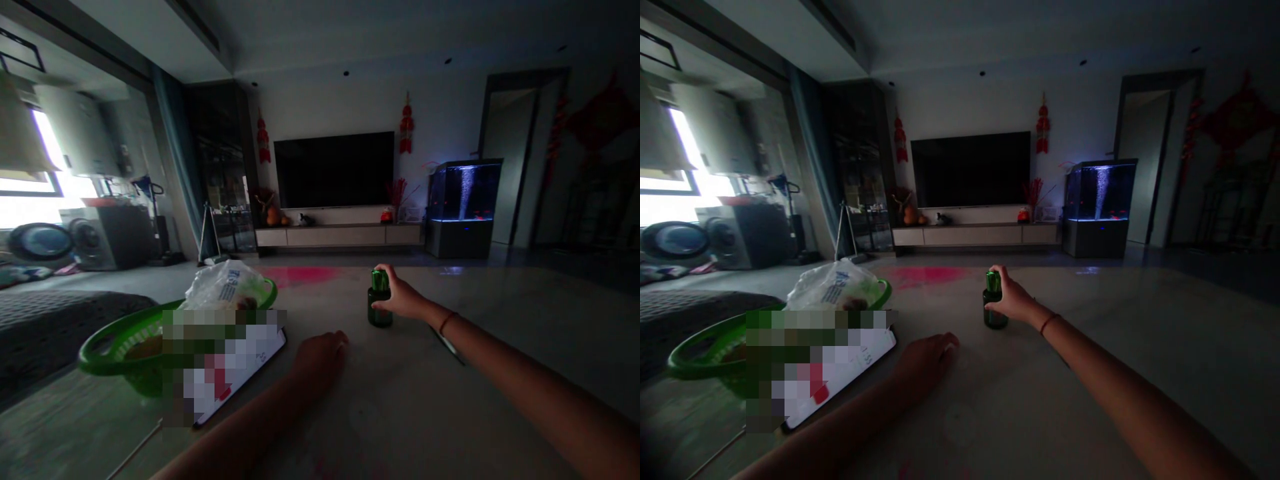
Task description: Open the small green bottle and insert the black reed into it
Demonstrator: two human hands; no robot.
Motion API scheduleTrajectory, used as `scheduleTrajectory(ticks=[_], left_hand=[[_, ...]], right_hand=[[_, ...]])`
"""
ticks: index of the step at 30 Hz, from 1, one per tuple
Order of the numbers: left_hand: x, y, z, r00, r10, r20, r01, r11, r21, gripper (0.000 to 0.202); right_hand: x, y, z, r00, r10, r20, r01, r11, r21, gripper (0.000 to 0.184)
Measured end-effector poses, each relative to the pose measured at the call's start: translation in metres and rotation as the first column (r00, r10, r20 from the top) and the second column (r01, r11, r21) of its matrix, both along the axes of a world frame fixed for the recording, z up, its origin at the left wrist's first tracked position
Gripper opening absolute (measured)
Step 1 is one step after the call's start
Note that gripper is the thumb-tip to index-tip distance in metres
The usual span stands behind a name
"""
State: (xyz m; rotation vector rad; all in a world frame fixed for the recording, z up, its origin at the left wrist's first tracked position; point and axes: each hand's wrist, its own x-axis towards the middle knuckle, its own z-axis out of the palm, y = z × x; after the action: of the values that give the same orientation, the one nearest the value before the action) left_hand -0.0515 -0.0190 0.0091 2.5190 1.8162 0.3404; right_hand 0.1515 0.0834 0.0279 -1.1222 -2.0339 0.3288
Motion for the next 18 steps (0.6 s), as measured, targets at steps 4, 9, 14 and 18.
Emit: scheduleTrajectory(ticks=[4, 9, 14, 18], left_hand=[[0.000, 0.001, -0.002, 0.998, 0.009, 0.057, -0.011, 0.999, 0.032, 0.028], [0.003, -0.001, -0.005, 0.986, 0.026, 0.164, -0.033, 0.999, 0.038, 0.047], [0.011, -0.003, -0.011, 0.945, -0.094, 0.313, 0.106, 0.994, -0.020, 0.061], [0.014, -0.002, -0.014, 0.914, -0.092, 0.395, 0.143, 0.985, -0.099, 0.055]], right_hand=[[-0.004, -0.031, 0.002, 0.990, 0.137, -0.038, -0.138, 0.990, -0.032, 0.069], [-0.009, -0.063, 0.003, 0.961, 0.257, -0.106, -0.264, 0.963, -0.059, 0.072], [-0.014, -0.089, 0.004, 0.916, 0.373, -0.146, -0.385, 0.920, -0.065, 0.071], [-0.016, -0.097, 0.005, 0.896, 0.394, -0.205, -0.418, 0.904, -0.090, 0.068]])
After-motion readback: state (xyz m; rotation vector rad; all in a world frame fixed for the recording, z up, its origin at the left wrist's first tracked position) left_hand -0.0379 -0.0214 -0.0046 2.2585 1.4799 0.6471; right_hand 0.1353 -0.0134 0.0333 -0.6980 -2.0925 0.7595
